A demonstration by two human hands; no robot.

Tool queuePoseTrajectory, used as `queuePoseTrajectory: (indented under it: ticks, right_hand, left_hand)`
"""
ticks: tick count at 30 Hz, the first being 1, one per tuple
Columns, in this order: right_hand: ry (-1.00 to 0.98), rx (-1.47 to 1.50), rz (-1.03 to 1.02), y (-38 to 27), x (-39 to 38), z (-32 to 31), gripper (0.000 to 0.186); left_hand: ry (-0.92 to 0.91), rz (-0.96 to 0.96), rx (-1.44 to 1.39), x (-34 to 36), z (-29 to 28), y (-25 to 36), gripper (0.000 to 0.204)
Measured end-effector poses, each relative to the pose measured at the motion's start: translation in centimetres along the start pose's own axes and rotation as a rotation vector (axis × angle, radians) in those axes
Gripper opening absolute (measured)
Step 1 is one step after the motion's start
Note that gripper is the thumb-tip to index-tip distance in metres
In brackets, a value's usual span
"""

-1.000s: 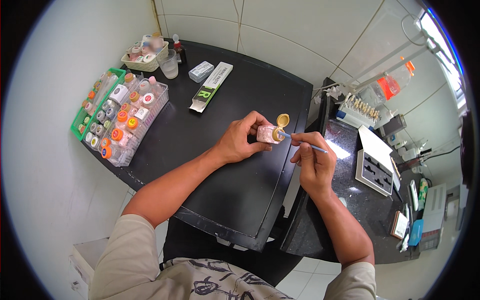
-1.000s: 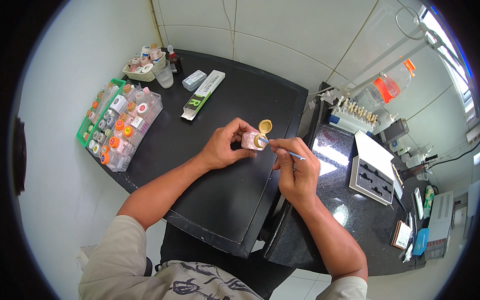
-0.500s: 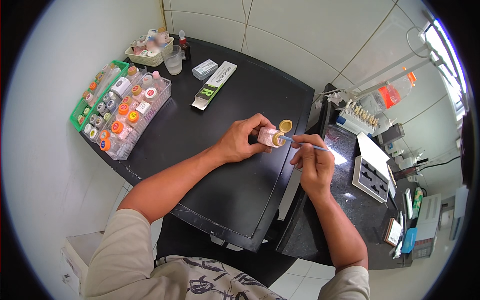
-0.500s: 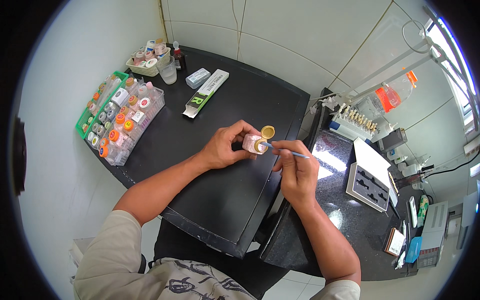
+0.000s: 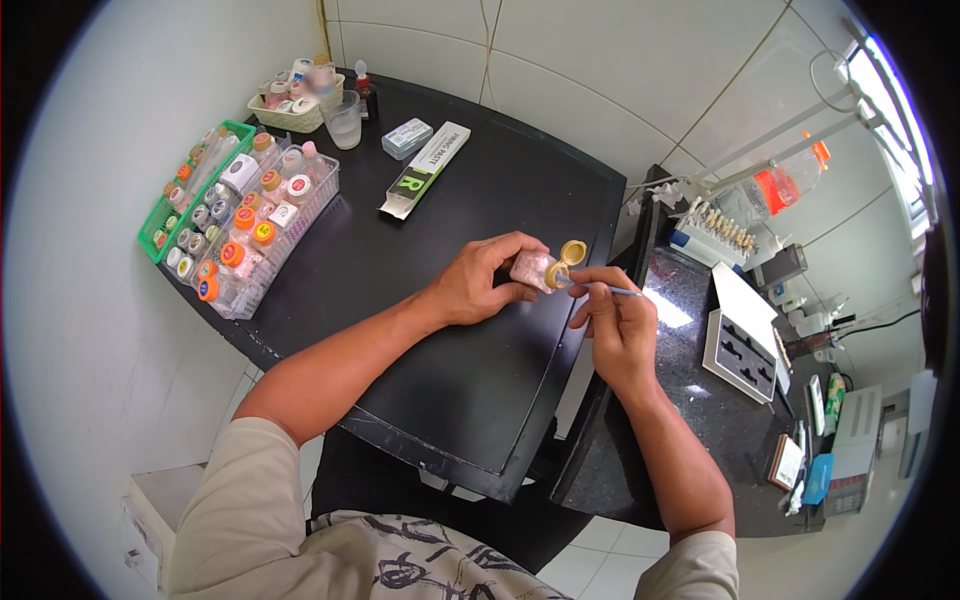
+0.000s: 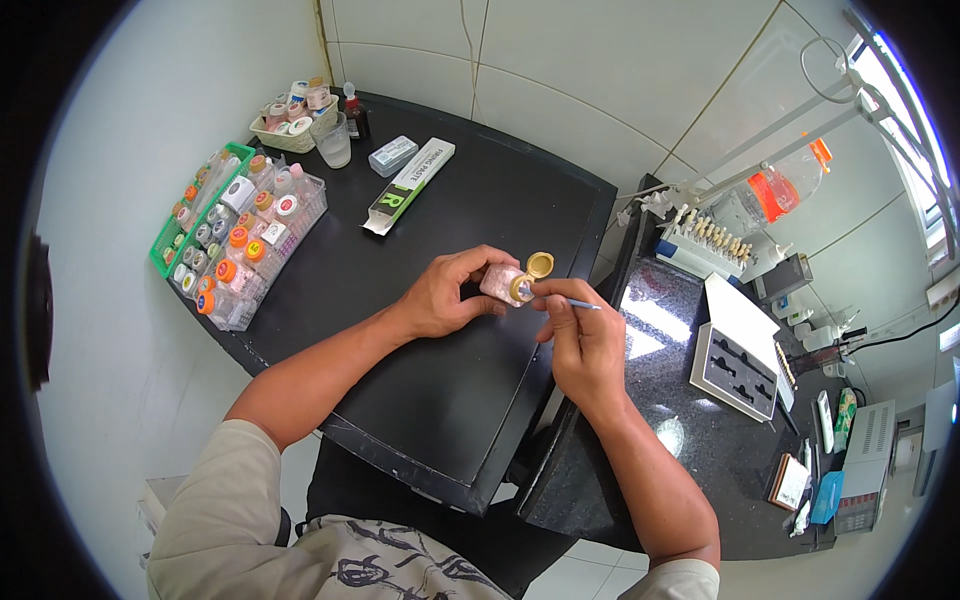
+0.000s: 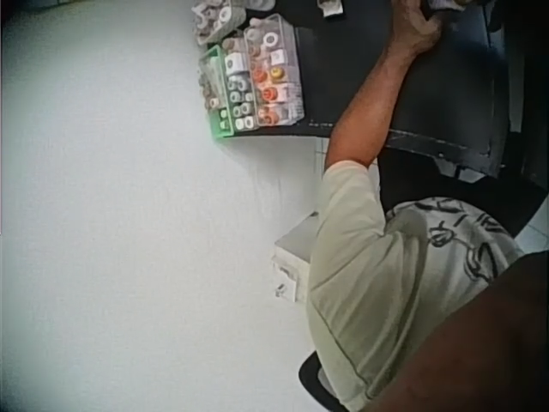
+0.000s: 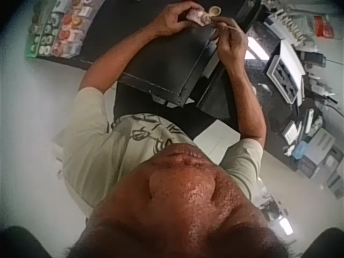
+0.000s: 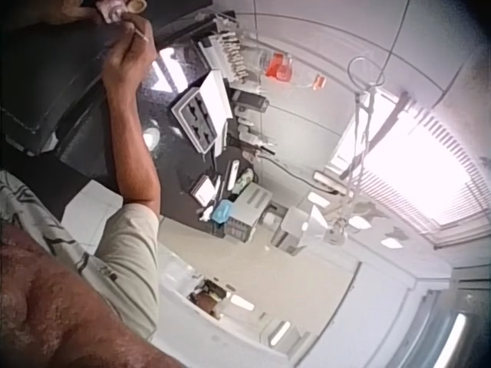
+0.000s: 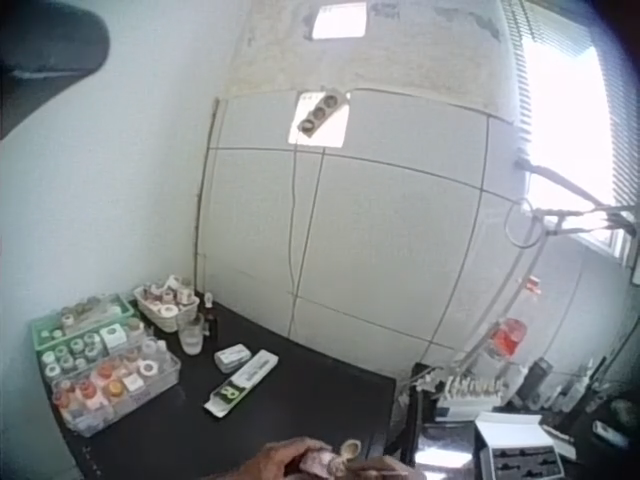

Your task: Applying dental stains and glazes to a crown or bridge on a stone model using an applicator brush.

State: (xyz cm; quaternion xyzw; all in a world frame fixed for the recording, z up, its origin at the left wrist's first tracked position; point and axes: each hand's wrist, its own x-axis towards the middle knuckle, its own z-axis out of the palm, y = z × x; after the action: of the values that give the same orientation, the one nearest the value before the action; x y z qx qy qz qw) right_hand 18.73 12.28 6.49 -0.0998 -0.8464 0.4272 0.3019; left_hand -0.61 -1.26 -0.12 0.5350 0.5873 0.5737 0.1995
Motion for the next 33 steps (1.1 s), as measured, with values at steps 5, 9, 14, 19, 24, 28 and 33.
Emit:
queuePoseTrajectory:
  ticks: [5,9,14,19,24,28,33]
  right_hand:
    - [0.014,0.118,0.077,0.1,0.0,0.0,0.025]
    - [0.005,0.153,0.079,0.3,0.0,-0.1,0.027]
    - [-0.106,0.141,0.149,0.1,0.3,0.1,0.027]
    - [-0.087,0.109,0.076,-0.2,0.1,0.0,0.027]
    - [-0.103,0.090,0.119,-0.1,0.2,0.1,0.026]
    - [-0.027,0.086,0.024,0.0,0.1,0.0,0.025]
    - [-0.061,0.085,0.064,0.4,0.0,0.1,0.026]
  left_hand:
    - [0.001,0.100,0.058,-0.3,-0.2,-0.8,0.058]
    - [-0.087,-0.055,-0.187,-0.7,-0.1,-0.7,0.073]
    - [-0.121,-0.111,-0.100,-0.4,-0.3,0.1,0.074]
    - [-0.048,-0.073,0.020,-0.4,-0.1,-0.7,0.064]
    - [-0.066,-0.080,-0.092,-0.1,-0.1,-0.4,0.059]
    - [-0.088,-0.071,-0.132,-0.2,-0.3,-0.1,0.053]
    - [-0.111,-0.096,-0.119,-0.3,-0.3,0.1,0.056]
